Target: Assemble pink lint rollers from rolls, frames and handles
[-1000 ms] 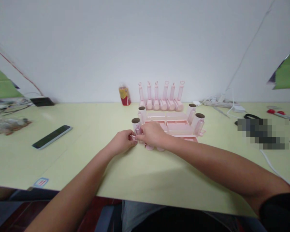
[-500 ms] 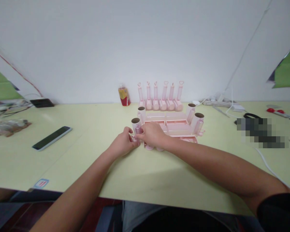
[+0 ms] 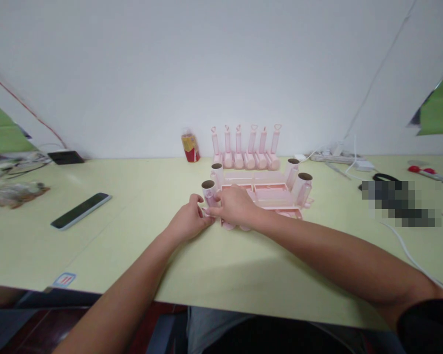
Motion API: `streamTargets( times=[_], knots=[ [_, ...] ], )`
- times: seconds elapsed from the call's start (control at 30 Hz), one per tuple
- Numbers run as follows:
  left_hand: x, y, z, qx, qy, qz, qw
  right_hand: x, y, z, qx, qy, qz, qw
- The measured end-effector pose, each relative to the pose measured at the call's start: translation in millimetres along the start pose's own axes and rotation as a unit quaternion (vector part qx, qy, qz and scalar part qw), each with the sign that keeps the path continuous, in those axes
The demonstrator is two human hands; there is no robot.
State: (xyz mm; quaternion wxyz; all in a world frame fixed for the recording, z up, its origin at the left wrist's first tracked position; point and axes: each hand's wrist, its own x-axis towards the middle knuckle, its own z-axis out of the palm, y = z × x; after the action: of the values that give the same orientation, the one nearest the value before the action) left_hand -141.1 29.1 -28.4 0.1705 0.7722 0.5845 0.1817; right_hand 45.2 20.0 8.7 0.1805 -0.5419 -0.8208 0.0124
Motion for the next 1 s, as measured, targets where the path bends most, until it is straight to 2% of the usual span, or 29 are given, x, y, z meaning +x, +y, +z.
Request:
streamTargets(
  times=[0.1,0.17,0.23,0.33,0.4,0.53,0.63,0.73,0.8,0.87,0.93,1.0],
  knots=[
    [-4.2,1.1,-6.4,0.021,0.001,-0.007,1.0,-10.9,5.4,-7.5,0.011,0.019,-0.012,1.0],
    [-11.5,4.9,-13.2,0.044,0.016,-0.009,0.999,-27.6,11.2,-12.6,0.027,0.035,-0.032,0.999],
    [-22.8,13.4,-20.0,0.069,0.053,-0.01,0.996,-52.2,18.3,-16.4,0.054,0.041,-0.051,0.996],
    [-43.5,36.4,-26.0,0.084,0.104,0.023,0.991,-96.2,30.3,-18.5,0.102,0.008,-0.082,0.991],
    [-55.5,57.0,-25.9,0.05,0.084,0.083,0.992,-123.2,38.8,-18.2,0.12,-0.027,-0.074,0.99],
    [-65.4,99.9,-17.4,0.023,-0.042,0.22,0.974,-157.9,56.3,-14.8,0.13,-0.089,-0.053,0.986],
    [-59.2,126.4,-5.0,0.038,-0.126,0.298,0.945,-165.7,67.3,-9.1,0.147,-0.105,-0.065,0.981],
    [-46.0,144.9,11.5,0.053,-0.164,0.349,0.921,-161.6,75.5,-2.8,0.167,-0.098,-0.069,0.979],
    [-36.9,150.9,23.5,0.047,-0.164,0.36,0.917,-155.6,80.1,-0.7,0.217,-0.099,-0.058,0.97],
    [-29.6,150.4,34.8,0.009,-0.145,0.354,0.924,-150.0,84.0,-1.4,0.295,-0.097,-0.055,0.949],
    [-25.0,144.1,44.7,-0.044,-0.118,0.346,0.93,-146.6,87.1,-3.5,0.351,-0.091,-0.06,0.93],
    [-22.9,134.8,52.7,-0.086,-0.106,0.34,0.93,-145.5,89.2,-4.8,0.357,-0.088,-0.065,0.928]
  ],
)
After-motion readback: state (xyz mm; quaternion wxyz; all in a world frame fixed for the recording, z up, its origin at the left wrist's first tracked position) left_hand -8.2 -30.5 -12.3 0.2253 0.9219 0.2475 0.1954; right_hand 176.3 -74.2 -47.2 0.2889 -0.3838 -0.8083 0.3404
